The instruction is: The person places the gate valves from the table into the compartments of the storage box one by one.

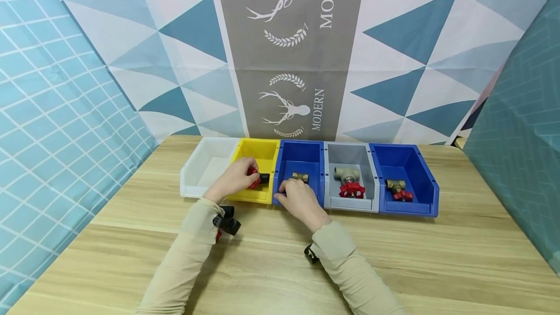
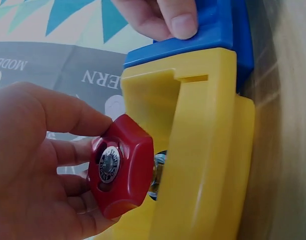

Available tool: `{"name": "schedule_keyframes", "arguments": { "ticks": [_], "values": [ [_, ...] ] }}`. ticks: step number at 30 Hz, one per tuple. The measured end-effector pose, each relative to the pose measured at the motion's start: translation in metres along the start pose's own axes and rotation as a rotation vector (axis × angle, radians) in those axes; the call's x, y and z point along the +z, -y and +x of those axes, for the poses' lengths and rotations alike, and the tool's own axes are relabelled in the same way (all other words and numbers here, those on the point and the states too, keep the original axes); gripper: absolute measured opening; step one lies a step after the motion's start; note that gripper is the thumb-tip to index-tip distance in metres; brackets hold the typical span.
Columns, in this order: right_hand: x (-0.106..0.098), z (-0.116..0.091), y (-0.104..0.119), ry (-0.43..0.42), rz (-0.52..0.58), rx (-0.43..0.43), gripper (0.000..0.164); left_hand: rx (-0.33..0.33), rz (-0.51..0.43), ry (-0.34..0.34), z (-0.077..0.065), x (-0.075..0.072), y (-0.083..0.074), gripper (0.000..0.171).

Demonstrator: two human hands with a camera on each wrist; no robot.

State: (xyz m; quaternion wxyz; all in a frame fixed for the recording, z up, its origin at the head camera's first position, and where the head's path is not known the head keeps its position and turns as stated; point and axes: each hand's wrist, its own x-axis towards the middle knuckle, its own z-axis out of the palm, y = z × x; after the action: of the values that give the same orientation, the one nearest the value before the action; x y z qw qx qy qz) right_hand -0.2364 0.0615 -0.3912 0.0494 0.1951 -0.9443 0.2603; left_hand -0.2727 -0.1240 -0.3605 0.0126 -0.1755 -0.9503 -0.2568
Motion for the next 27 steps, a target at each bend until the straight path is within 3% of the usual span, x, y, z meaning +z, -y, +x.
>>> {"name": "schedule_keyframes", "arguments": {
  "ticks": [17, 27],
  "values": [
    [0.002, 0.001, 0.000, -0.001, -0.013, -0.007, 0.013, -0.058, 0.038, 0.043, 0.004, 0.011, -0.001, 0.008],
    [0.001, 0.001, 0.000, -0.014, -0.017, -0.016, 0.011, -0.024, 0.069, 0.058, 0.005, 0.015, 0.001, 0.011]
  ]
}}
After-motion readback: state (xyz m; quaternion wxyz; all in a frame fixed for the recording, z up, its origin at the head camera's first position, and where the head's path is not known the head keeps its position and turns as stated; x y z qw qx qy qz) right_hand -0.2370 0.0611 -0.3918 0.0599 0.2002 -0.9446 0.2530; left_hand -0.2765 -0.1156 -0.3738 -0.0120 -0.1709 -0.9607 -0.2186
